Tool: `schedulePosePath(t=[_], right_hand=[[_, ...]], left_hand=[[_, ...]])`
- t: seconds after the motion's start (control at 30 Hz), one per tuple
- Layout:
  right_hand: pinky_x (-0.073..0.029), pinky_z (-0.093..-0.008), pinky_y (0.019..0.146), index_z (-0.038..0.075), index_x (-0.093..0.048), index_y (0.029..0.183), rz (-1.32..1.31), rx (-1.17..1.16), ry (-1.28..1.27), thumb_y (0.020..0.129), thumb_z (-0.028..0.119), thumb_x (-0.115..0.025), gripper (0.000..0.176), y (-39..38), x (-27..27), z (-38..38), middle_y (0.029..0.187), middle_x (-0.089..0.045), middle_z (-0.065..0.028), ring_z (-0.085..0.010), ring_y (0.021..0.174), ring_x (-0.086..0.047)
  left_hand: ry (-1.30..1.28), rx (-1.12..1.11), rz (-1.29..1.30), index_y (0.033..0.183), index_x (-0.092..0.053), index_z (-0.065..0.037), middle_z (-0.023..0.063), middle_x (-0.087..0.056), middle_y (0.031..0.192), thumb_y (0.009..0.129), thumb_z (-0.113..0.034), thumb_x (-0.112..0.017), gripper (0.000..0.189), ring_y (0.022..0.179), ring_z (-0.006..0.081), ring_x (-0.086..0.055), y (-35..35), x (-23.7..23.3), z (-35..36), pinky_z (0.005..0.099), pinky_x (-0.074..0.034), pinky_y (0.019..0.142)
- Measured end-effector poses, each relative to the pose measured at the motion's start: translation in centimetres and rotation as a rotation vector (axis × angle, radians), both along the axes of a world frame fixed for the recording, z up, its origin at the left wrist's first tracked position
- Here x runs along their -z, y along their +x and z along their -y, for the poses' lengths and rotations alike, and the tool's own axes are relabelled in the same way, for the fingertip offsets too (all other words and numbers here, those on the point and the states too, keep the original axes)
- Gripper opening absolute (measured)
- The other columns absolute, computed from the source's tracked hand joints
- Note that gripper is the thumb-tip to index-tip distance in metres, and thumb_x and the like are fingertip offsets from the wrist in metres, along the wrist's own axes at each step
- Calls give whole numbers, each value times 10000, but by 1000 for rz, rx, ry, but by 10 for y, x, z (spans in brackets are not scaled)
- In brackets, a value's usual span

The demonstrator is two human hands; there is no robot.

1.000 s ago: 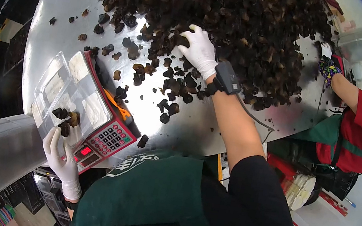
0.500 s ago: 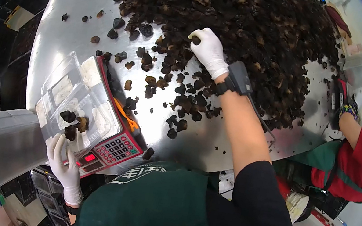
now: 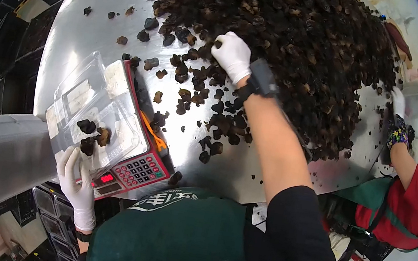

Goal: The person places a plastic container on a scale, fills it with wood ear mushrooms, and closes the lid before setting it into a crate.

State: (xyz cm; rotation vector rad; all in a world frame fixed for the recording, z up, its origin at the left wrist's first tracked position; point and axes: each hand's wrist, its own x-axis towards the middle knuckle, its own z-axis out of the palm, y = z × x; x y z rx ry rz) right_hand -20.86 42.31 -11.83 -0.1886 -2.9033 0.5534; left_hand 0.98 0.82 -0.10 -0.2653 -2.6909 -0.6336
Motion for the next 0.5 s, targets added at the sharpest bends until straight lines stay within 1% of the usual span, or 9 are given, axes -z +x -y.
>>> schedulePosePath(t=[0.07,0.1,0.13,0.2,0.23,0.33,0.37,0.47,0.5], right_hand=[[-555,-381,798,135,-773,983,47,-54,-135,761,312,-699,293,-14,11,-27,966,-722,-116,-314,867,-689],[-554,-334,767,91,-765,1023,223,18,-411,759,290,-715,335,-7,-11,-29,939,-743,-138,-263,790,-710],[-538,-309,698,72,-765,977,273,56,-676,782,259,-745,271,-2,-18,-33,870,-740,-65,-181,707,-675],[-520,-293,672,89,-762,936,382,173,-1041,818,230,-758,184,17,-54,-24,852,-706,18,-124,734,-636],[-511,-290,683,127,-744,983,385,156,-1190,866,221,-730,151,22,-55,-25,905,-702,32,-117,796,-644],[-522,-274,646,123,-713,1092,376,212,-1452,908,215,-681,209,45,-80,-1,963,-712,10,-116,768,-652],[-561,-300,713,84,-683,1140,385,68,-1562,938,182,-631,230,43,-66,-5,995,-720,-23,-142,802,-674],[-550,-302,784,64,-698,1087,471,-176,-1767,914,159,-671,199,53,-78,20,1005,-710,-1,-115,903,-671],[-545,-267,756,46,-690,1080,445,-212,-1688,916,158,-670,199,53,-82,34,992,-707,-12,-113,861,-672]], left_hand=[[21,-9,-1,1227,-645,-8,165,-595,1255,854,113,-631,392,1156,316,-596,2,0,2,395,-477,985],[32,-13,-4,1225,-645,-5,166,-598,1254,858,116,-621,388,1168,314,-594,2,1,3,399,-462,1007],[41,-18,-12,1222,-646,-4,164,-599,1253,860,116,-619,382,1167,313,-594,1,2,5,399,-462,1008],[57,-30,-24,1217,-649,-1,161,-601,1250,864,115,-614,373,1167,312,-595,1,5,8,399,-462,1009],[58,-33,-29,1210,-650,2,161,-604,1241,861,115,-617,369,1159,312,-596,1,7,8,399,-463,1003],[43,-27,-56,1189,-653,9,163,-613,1211,849,116,-626,357,1130,317,-597,-3,8,7,400,-466,985],[28,-15,-69,1181,-654,12,165,-615,1200,844,117,-630,354,1118,320,-597,-5,7,7,401,-466,979],[42,-6,-126,1142,-674,-9,150,-651,1150,811,81,-674,343,1031,334,-617,-11,3,5,404,-480,924],[30,-7,-145,1148,-671,-7,153,-649,1155,805,80,-671,354,1037,338,-611,-12,4,7,406,-478,923]])
